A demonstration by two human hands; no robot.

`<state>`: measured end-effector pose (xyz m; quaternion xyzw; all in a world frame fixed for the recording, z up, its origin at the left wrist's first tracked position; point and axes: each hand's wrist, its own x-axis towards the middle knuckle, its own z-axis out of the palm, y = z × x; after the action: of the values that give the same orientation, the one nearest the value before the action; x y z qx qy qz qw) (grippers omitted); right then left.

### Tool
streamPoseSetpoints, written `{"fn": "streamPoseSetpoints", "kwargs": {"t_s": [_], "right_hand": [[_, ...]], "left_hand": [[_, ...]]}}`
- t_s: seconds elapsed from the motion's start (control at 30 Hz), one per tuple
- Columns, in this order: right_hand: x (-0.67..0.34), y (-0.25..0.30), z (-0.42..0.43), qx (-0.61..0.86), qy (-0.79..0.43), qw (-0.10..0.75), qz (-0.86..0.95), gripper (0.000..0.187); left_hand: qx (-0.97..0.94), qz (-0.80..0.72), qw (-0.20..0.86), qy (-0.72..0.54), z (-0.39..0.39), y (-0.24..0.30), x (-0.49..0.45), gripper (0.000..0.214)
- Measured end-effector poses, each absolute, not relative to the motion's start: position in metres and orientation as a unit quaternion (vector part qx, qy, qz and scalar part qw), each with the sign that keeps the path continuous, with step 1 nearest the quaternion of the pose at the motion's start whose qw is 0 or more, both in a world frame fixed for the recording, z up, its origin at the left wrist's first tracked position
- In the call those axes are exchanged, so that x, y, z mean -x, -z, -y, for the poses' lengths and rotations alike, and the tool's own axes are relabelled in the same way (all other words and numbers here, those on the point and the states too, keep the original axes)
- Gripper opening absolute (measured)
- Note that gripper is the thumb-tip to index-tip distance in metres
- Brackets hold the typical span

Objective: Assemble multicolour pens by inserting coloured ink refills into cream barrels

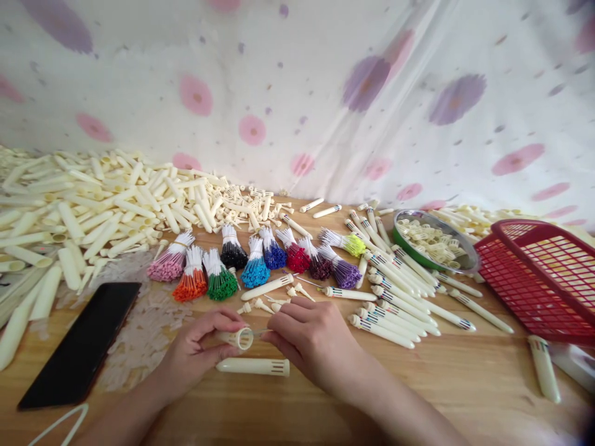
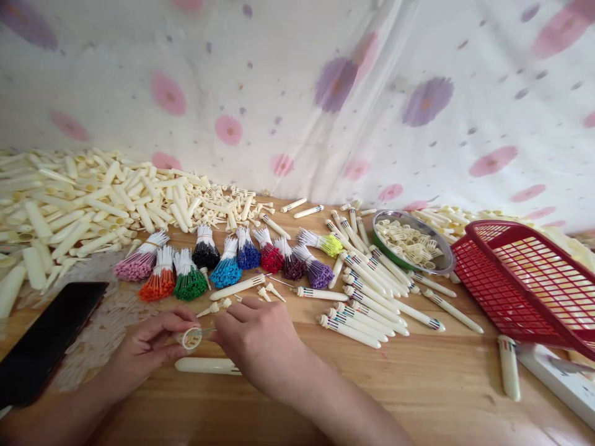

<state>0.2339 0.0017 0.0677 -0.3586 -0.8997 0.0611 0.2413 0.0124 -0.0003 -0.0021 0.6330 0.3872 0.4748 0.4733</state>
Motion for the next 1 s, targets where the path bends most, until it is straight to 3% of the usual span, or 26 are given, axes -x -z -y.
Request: {"fn": "streamPoseSetpoints", "kwargs": {"t_s": [0.7,1.0], "right_hand": [[-0.244,-0.081,-0.001,0.276,0.008,0.219,0.936,0.024],[-0.243,-0.078,-0.001,0.314,-0.03,0.216,0.924,0.028]], "left_hand": [[-0.723,-0.341,0.513,-0.312,-0.001,-0.001,-0.004,0.032],[-0.713,-0.395,0.449,-0.366,0.0,-0.004,-0.01,0.025]]}}
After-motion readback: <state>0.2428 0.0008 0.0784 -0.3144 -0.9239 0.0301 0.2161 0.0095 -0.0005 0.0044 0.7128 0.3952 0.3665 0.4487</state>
